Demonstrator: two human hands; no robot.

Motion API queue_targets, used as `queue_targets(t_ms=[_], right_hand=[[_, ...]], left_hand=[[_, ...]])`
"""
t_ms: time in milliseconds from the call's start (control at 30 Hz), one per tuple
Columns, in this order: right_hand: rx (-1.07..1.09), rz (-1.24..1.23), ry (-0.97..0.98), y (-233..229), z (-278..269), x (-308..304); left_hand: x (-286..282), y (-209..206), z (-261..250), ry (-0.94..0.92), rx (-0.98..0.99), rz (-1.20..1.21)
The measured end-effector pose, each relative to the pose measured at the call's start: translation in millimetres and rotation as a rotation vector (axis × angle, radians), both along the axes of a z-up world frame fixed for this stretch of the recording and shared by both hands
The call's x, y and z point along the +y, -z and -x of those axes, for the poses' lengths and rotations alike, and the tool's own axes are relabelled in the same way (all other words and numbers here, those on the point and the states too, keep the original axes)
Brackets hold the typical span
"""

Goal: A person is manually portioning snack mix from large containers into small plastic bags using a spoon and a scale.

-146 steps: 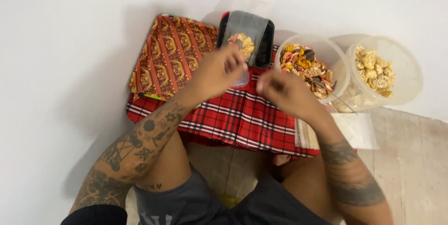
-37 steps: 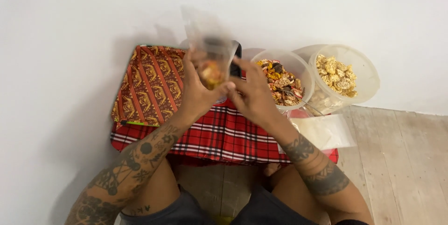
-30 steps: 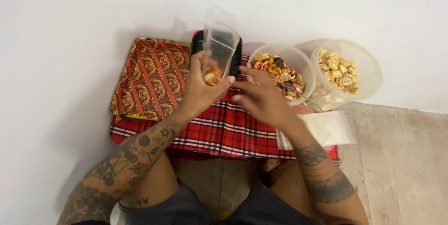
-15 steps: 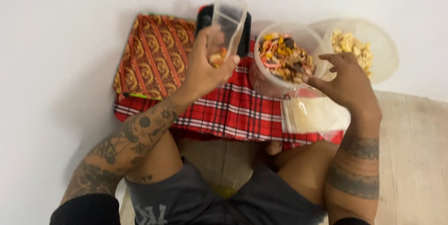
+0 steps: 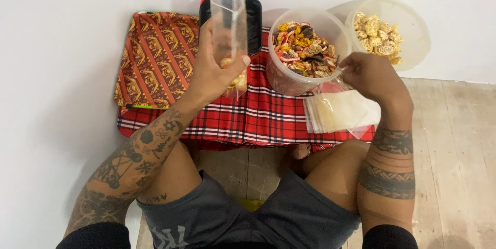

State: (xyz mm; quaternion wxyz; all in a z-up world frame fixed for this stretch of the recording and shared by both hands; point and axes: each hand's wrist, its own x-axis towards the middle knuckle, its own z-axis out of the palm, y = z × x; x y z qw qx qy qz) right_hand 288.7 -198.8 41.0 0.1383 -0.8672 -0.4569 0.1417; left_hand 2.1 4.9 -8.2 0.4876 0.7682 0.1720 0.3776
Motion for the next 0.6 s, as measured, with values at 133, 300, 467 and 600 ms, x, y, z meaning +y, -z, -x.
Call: queue_targets(t_ms=[133,300,467,600], right_hand=[[-0.026,-0.402,-0.032,19,-14,11],[0.412,-0.705,0.070,48,-24,35],[0.160,-0.691,0.042,50,-45,32],[0.163,-0.832,-0.014,52,-53,33]], left_hand=[[-2,-13,0,0.223,-0.171,0.377],[1,-8,-4,0.082,0.003,0.217],[5,-15,-2,0.221,0.069,0.246],[9,-10,1,0.404,0.183,0.467]])
